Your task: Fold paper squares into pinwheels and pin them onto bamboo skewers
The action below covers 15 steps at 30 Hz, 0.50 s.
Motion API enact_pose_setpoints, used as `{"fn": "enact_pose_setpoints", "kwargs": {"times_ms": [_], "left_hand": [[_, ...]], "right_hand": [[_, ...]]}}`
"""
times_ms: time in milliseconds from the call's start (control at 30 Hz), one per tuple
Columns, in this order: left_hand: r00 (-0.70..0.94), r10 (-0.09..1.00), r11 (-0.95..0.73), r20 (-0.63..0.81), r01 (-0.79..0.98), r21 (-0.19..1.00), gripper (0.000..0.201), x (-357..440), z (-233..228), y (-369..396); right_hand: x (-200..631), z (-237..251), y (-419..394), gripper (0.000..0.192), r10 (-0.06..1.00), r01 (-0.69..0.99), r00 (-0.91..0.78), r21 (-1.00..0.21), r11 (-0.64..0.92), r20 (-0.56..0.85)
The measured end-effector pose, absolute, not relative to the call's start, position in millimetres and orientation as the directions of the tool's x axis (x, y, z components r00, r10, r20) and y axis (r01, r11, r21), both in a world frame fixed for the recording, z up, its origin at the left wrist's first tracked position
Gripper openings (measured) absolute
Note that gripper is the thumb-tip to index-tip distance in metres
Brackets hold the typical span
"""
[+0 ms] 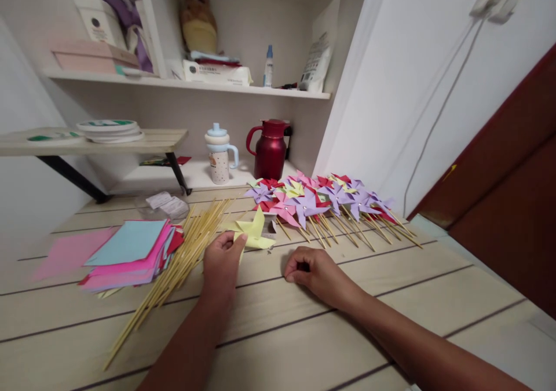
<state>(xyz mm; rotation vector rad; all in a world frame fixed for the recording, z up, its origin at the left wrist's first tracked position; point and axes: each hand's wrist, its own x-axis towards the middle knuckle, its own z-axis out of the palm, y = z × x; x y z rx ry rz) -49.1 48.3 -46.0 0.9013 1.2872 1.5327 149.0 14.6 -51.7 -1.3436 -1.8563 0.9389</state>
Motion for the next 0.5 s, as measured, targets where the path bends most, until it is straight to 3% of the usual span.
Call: {"fn": "enact_pose_setpoints", "kwargs": {"times_ms": [200,500], "left_hand": [[-0.296,0.955,-0.055,-0.025,-0.259,0.964,0.026,-49,-48,48],[-0.377,0.926,-0.133,-0.002,-0.330,0.935,0.028,-54,-45,57]], "right_hand": [[131,-22,25,0.004,0.983,0.254,-0.160,-0.958,0.131,0.092],[91,-4,46,0.010,0.972,0.018,-0.114,-0.978,0.208,0.204]]}}
